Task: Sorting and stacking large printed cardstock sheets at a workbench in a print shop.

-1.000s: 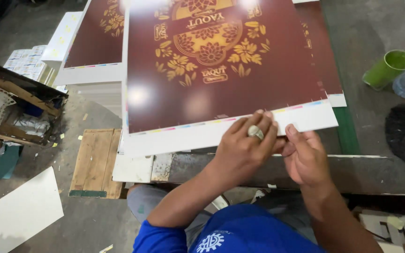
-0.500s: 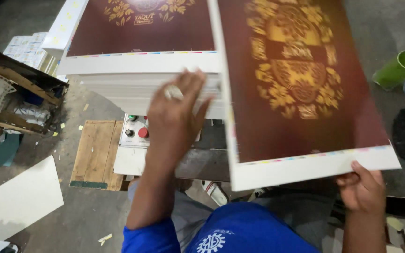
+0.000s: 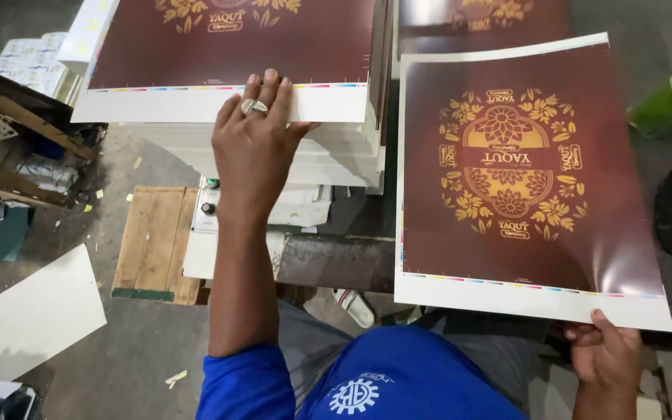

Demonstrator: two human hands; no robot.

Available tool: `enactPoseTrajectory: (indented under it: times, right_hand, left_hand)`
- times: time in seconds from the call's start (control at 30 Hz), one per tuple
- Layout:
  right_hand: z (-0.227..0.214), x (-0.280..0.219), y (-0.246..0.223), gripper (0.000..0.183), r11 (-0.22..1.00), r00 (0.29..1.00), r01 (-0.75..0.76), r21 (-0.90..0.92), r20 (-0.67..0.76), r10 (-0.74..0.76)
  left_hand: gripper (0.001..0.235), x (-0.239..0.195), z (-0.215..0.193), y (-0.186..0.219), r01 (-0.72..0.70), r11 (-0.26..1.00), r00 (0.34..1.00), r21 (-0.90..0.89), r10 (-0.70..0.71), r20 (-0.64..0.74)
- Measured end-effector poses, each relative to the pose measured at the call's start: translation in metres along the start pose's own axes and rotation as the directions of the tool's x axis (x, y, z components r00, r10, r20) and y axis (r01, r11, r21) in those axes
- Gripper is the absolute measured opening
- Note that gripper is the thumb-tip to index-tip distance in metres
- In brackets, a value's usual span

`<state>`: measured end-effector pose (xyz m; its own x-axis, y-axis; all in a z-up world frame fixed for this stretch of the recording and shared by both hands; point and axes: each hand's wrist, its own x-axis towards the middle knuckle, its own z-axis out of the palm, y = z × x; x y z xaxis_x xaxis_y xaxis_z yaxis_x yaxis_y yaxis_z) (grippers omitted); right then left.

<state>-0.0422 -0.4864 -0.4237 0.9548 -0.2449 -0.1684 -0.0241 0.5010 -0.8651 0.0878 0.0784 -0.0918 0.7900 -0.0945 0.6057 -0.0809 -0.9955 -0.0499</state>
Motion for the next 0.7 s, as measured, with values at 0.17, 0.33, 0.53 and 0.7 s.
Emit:
enactPoseTrajectory:
  times: [0.17,0.33,0.53,0.7]
  right_hand:
    - [0.005,-0.003,0.01,0.021,0.999,1.0,0.001,0.033,0.025,-0.002]
    - [0.032,0.014,0.015,0.04,0.981,0.993,-0.076,-0.18,-0.098,0.059]
    - [0.054,0.074,0.021,0.039,0.971,0.999,-0.044,-0.236,0.007,0.047]
    - [0.074,0.115,0.012,0.038,0.974,0.993,-0.087,-0.211,0.06,0.101]
  left_hand:
    - [0.052,0.003,-0.017,-0.007,-0.047,0.995,0.999,-0.084,0.046,-0.012]
    - [0.022,0.001,-0.009,-0.007,-0.035,0.994,0.988,-0.106,0.018,-0.155]
    - [0.013,0.003,0.0,-0.006,-0.007,0.989,0.966,-0.145,-0.03,-0.257]
    - [0.014,0.003,-0.002,-0.011,-0.04,0.991,0.964,-0.131,0.004,-0.265]
